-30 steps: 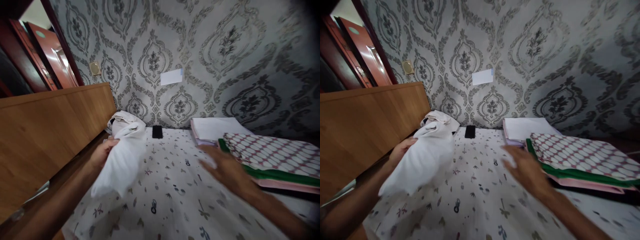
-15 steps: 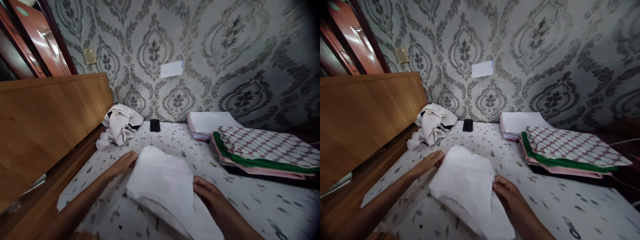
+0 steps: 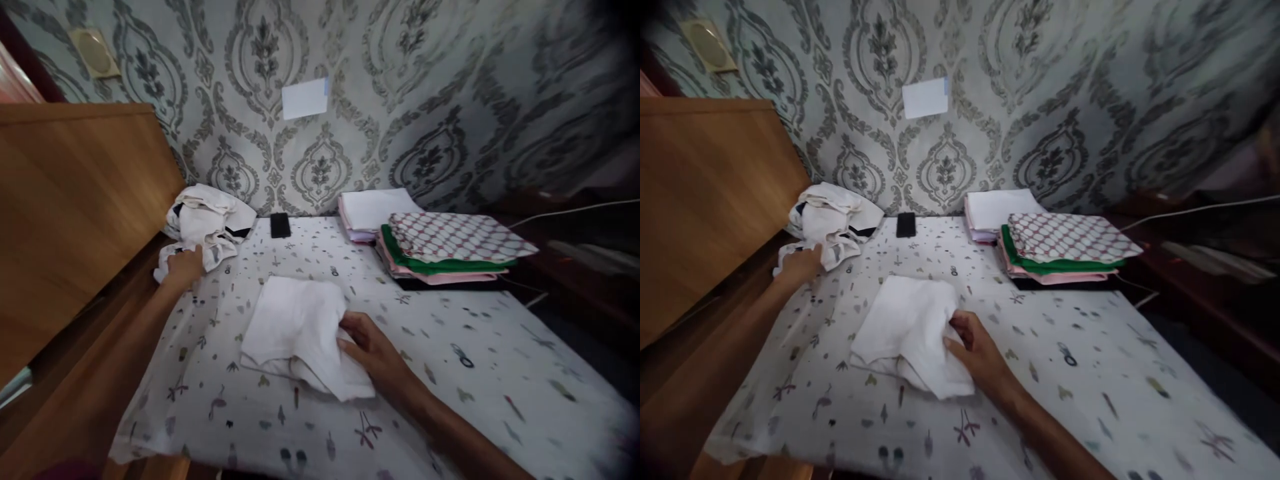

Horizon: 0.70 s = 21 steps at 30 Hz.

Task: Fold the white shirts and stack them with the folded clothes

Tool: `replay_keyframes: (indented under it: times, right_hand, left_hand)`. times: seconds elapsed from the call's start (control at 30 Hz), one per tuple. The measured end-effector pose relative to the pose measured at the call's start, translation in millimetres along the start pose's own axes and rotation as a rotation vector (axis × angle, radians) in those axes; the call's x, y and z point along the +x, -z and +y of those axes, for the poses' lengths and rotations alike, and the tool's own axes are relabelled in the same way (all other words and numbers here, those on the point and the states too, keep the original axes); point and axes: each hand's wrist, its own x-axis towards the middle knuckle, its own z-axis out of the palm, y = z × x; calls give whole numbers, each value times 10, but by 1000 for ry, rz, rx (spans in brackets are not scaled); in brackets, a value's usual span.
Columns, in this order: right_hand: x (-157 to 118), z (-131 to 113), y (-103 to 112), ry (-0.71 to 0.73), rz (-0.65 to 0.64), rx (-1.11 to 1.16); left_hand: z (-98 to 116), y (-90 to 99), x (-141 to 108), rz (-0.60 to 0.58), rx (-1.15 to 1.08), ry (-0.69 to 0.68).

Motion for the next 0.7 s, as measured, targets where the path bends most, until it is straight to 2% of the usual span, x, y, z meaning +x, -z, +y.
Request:
replay_keyframes:
  times: [0.07,0.1,0.2,0.27,0.37,0.43,0.5,0.6,0.7]
  right_hand:
    - [12,92,-10,-81,55,49]
    - [15,122,-17,-132,60,89]
    - [-9,73,-31,-249,38,225]
    - [-54,-95,-10,-261,77,277]
    - [-117,-479,89,-188,168,315]
    - [-131,-752,175,-93,213,340]
    - [-120,-1000,247,27,236,342]
    - [-78,-1314,301,225,225,294]
    - [-48,-1582,294,376,213,249]
  left_hand:
    - [298,66,-327,29,-41,-115]
    - [454,94,-529,6,-125,-234]
    - [879,122,-1133,-223,-527,-723]
    - [1086,88,-1422,-262,-586,-860]
    - [1258,-13,-1592,-152,-437,-822]
    - [1290,-66,-1566,-100,-357,-757]
    - [1267,-60,-1487,-53,-399,-692]
    - [1150,93,-1349,71,-528,-574]
    - [949,335,-1231,207,-533,-423]
